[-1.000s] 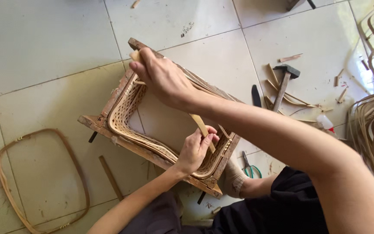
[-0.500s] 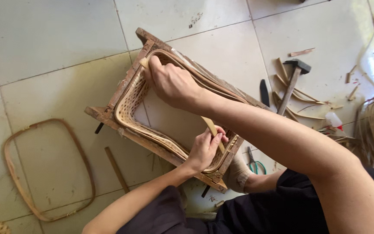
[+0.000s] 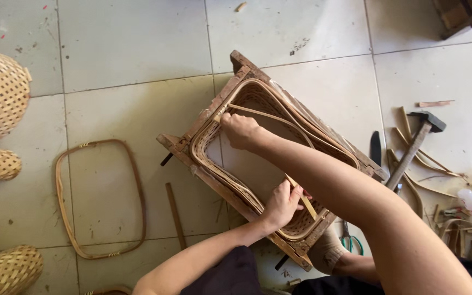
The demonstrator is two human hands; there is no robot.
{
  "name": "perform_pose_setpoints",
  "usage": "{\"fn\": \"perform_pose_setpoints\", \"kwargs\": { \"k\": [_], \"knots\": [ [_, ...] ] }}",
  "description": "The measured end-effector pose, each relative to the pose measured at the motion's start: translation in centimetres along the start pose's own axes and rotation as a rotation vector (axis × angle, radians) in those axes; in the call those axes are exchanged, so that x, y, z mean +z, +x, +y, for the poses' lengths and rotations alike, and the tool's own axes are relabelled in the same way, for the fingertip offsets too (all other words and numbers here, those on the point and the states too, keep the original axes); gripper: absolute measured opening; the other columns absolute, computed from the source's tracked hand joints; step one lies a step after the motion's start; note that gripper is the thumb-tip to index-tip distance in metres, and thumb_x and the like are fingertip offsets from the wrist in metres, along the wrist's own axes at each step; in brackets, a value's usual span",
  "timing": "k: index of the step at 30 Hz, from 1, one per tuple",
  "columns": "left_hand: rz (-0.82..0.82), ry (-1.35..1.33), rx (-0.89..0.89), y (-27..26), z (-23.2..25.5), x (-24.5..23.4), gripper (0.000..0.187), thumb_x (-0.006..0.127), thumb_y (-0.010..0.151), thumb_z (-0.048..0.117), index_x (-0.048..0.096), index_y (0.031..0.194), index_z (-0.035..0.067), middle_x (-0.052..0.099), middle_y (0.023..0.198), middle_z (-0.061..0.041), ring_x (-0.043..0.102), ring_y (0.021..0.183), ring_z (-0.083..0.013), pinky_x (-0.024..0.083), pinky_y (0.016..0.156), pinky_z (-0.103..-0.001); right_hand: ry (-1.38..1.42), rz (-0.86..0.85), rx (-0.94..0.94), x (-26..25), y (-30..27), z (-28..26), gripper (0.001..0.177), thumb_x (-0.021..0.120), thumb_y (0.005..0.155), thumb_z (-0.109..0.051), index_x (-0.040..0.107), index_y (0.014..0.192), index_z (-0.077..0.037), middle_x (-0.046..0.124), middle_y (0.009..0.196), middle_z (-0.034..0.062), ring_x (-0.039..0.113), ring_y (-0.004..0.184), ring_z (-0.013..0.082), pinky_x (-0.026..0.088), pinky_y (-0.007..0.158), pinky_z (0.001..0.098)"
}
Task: The person inserts thin wooden strips into a rectangular basket frame held in a wooden jig. They use a hammer to tap the strips into place and adjust the frame as needed.
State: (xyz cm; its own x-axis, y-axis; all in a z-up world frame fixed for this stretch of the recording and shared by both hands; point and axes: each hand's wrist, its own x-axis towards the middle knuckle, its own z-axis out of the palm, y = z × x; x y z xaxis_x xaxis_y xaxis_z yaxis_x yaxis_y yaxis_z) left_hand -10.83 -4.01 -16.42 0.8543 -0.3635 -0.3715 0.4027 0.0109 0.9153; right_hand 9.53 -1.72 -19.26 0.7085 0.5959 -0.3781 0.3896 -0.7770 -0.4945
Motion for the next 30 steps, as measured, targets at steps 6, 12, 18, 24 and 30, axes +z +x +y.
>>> {"fn": "perform_pose_setpoints", "kwargs": {
  "k": [6,12,18,24,30],
  "knots": [
    [-0.02,-0.001,0.034,-0.1,-1.2,-0.2,0.031,0.04,0.112,0.024,0.049,0.119,-0.004,0.067,0.109,-0.015,0.073,0.1,-0.0221,0.068,0.074,-0.033,-0.064,-0.087,0.029,0.6,0.2,-1.1,0.024,0.064,0.085,-0.002,0.055,0.106,0.008,0.073,0.094,0.0241,0.075,0.088,0.0353,0.062,0.067,0.0441],
    [-0.019,0.072,-0.006,0.3,-1.7,-0.2,0.032,0.038,0.111,0.024,0.047,0.118,-0.005,0.065,0.108,-0.018,0.074,0.096,-0.0233,0.069,0.072,-0.032,-0.072,-0.145,0.041,0.3,0.5,-1.4,0.023,0.062,0.088,-0.001,0.054,0.108,0.007,0.072,0.091,0.0214,0.076,0.082,0.0312,0.062,0.063,0.0418],
    [-0.016,0.076,-0.004,0.4,-1.7,-0.2,0.03,0.039,0.11,0.022,0.049,0.117,-0.006,0.069,0.105,-0.017,0.075,0.095,-0.0231,0.068,0.07,-0.031,-0.053,-0.15,0.02,0.8,0.9,-0.8,0.021,0.06,0.091,0.0,0.054,0.11,0.007,0.07,0.092,0.02,0.075,0.08,0.0292,0.061,0.06,0.04],
    [-0.024,0.056,-0.016,0.4,-0.6,-0.3,0.03,0.039,0.11,0.023,0.048,0.119,-0.005,0.069,0.105,-0.015,0.074,0.096,-0.0222,0.067,0.069,-0.032,-0.031,-0.161,0.017,0.9,0.9,-0.8,0.022,0.061,0.091,-0.001,0.054,0.11,0.008,0.07,0.092,0.0214,0.075,0.081,0.0302,0.062,0.06,0.0405],
    [-0.042,0.081,-0.016,0.7,-2.5,-0.1,0.029,0.038,0.112,0.023,0.048,0.115,-0.004,0.069,0.107,-0.014,0.074,0.098,-0.021,0.068,0.072,-0.029,-0.036,-0.125,0.012,1.0,0.8,-0.4,0.023,0.064,0.087,-0.002,0.056,0.108,0.005,0.071,0.087,0.018,0.074,0.082,0.0308,0.059,0.062,0.0425]
  ]
}}
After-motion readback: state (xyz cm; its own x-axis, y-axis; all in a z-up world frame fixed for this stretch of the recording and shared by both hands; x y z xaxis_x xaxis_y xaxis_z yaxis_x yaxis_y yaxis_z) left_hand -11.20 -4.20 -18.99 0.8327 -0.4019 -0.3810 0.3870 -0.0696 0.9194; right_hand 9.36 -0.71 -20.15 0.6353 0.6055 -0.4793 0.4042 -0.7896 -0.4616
